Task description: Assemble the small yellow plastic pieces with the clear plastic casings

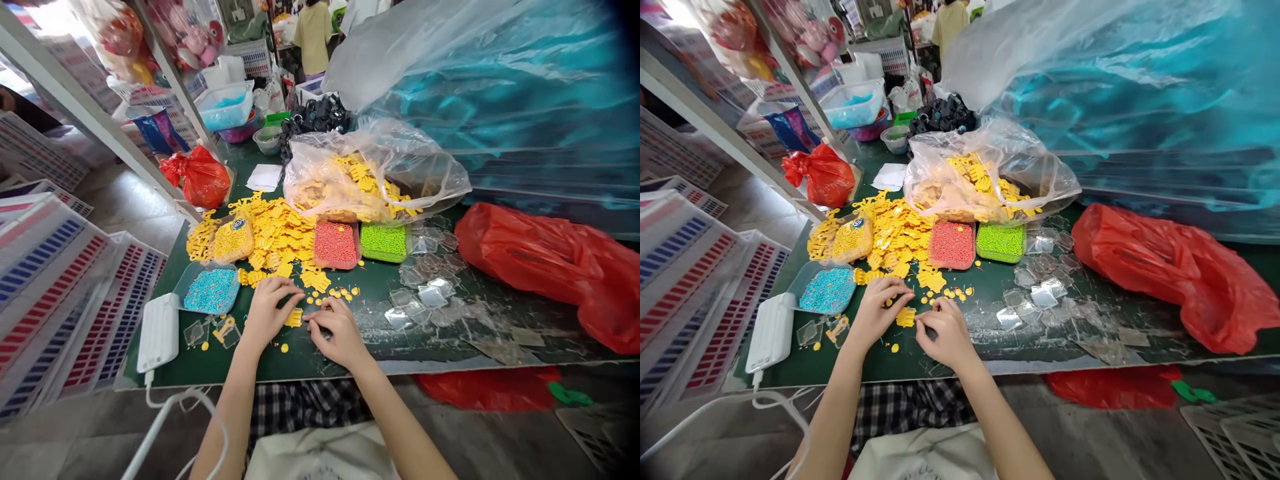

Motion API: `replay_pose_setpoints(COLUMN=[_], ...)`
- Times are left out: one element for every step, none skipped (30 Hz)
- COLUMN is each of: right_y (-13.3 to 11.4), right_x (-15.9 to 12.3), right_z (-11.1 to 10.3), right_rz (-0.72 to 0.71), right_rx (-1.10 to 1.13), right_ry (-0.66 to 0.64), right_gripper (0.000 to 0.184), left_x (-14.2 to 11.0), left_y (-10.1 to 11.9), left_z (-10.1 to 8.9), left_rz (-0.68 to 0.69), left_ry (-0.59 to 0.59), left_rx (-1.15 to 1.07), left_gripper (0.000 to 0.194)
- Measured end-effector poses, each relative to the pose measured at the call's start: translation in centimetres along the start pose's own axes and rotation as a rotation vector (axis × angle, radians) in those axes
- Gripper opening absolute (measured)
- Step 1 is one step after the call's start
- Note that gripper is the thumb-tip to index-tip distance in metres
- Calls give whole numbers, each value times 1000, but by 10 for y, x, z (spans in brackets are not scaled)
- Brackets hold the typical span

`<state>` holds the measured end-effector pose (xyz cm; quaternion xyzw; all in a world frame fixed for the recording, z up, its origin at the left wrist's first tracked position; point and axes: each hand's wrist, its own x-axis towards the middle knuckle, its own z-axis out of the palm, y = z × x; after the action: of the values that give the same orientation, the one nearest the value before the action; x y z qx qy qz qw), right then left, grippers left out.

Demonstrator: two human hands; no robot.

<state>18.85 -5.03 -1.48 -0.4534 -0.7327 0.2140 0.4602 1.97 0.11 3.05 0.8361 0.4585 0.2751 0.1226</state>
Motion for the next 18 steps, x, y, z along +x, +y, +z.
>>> replay_pose_setpoints(right_y=[-1,-1,-2,-2,-3,-3,-4,-4,-3,-3,-3,-3,-3,-3,-3,-2,-2,-2], right_x=[0,0,-1,-1,-1,-1,-1,-1,-1,-1,0,0,0,1,1,1,1,1], right_z=[0,-1,-1,-1,-1,0,0,0,1,1,1,1,1,2,2,2,2,2], right_rz=[-6,-13,-20,-27,-32,-34,-34,-34,-32,-30,-28,-27,-25,-22,-20,-19,-19,-20], right_rx=[-2,-5,-9,-15,-21,-29,-37,-46,-54,-62,-70,-75,-77,-78,-78,-78,-77,-74], right_ry=[-6,-13,-21,-30,-41,-53,-66,-79,-90,-97,-103,-107,-109,-109,-109,-109,-109,-109], right_gripper=[22,22,22,23,23,24,24,24,24,24,24,24,24,24,24,24,24,24], left_x=[-15,-28,-37,-43,-47,-50,-51,-51,-51,-51,-52,-52,-53,-53,-54,-54,-55,-55], left_y=[-5,-10,-14,-16,-18,-19,-20,-21,-21,-21,-22,-22,-23,-23,-24,-24,-25,-25], left_z=[3,5,7,9,10,11,12,13,14,14,15,16,16,16,16,16,16,16], left_rz=[-21,-33,-34,-27,-15,1,14,24,30,34,38,43,50,57,64,69,71,71], left_ry=[-14,-24,-33,-39,-43,-47,-51,-55,-58,-61,-62,-59,-56,-50,-44,-40,-36,-30], left_rx=[1,4,10,15,19,24,30,37,43,49,55,59,60,58,54,49,44,40], left_gripper=[21,22,23,23,22,21,20,20,19,19,20,20,20,19,19,18,17,17])
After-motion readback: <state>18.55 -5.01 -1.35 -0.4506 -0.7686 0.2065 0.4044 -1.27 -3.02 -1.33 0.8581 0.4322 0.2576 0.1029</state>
